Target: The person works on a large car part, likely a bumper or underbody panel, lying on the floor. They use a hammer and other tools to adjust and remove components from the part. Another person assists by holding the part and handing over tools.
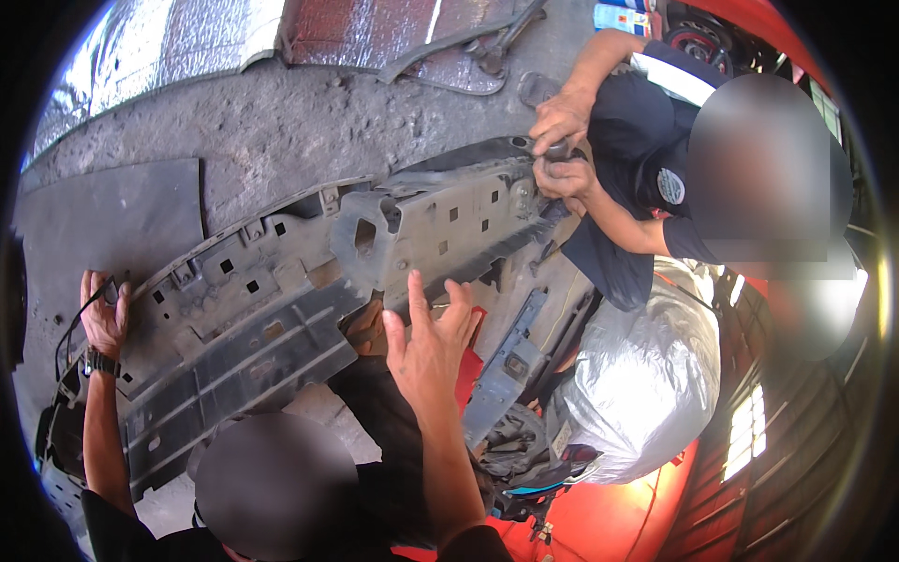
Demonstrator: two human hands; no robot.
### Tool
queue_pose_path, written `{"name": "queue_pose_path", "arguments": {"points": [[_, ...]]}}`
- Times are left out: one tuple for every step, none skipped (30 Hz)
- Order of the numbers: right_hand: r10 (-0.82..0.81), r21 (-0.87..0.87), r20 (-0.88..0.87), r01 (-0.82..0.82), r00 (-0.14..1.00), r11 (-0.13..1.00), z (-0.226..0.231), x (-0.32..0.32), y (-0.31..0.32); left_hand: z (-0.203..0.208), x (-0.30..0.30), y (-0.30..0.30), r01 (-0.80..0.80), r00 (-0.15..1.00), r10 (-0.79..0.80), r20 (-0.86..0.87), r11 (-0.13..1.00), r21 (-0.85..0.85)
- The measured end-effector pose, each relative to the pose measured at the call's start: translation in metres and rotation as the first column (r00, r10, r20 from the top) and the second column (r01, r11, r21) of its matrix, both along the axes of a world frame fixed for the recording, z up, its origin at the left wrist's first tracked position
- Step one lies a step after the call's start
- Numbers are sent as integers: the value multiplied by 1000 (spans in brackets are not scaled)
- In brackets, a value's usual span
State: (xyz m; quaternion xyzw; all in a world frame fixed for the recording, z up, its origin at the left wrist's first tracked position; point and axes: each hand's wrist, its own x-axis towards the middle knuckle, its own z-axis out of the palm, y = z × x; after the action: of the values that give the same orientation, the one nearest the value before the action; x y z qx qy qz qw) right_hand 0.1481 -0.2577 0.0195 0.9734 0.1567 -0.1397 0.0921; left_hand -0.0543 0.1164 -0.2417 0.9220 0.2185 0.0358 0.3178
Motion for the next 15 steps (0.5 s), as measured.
{"name": "queue_pose_path", "arguments": {"points": [[-31, -58, -45, 29, 998, 998, -2, 0, 0, 2, 2, -1, -4, 1000, 4, 23, 1000, 12], [-30, -80, -48, 26, 998, 996, -3, 0, 0, 1, 3, -1, -6, 1000, 5, 29, 1000, 19], [-22, -99, -60, 16, 998, 995, -5, 1, 0, 0, 0, -1, -13, 1000, 12, 26, 1000, 28], [-14, -119, -73, 5, 997, 993, -7, 1, 0, -1, -2, -1, -22, 1000, 21, 23, 999, 38], [-22, -104, -62, 16, 998, 994, -7, 1, 0, -1, -2, -1, -17, 1000, 17, 6, 999, 31], [-27, -83, -57, 22, 998, 996, -8, 2, 1, -1, -2, 0, -17, 1000, 17, -16, 999, 29], [-31, -63, -53, 28, 998, 998, -9, 2, 2, -1, -4, 2, -18, 999, 19, -38, 999, 27], [-29, -75, -64, 24, 998, 997, -11, 3, 2, -4, -6, 2, -15, 999, 17, -38, 999, 51], [-34, -90, -74, 27, 997, 996, -10, 2, 3, -6, -9, 2, -6, 999, 9, -37, 997, 72], [-39, -106, -84, 30, 996, 994, -10, 1, 3, -7, -9, 3, 4, 999, 0, -37, 996, 93], [-17, -127, -72, 7, 997, 992, -10, 1, 2, -4, -8, 5, -8, 991, 10, -133, 1000, 15], [-12, -113, -75, 4, 997, 994, -11, 1, 2, 1, -3, 3, -15, 995, 18, -94, 999, 30], [-9, -100, -77, 1, 997, 995, -11, 2, 4, 6, 3, 1, -21, 998, 23, -54, 999, 45], [-8, -87, -79, 1, 997, 996, -12, 3, 5, 8, 4, 1, -25, 1000, 26, -14, 998, 59], [13, -102, -80, -21, 997, 995, -13, 3, 5, 7, 5, 1, -26, 999, 27, -19, 998, 60]]}}
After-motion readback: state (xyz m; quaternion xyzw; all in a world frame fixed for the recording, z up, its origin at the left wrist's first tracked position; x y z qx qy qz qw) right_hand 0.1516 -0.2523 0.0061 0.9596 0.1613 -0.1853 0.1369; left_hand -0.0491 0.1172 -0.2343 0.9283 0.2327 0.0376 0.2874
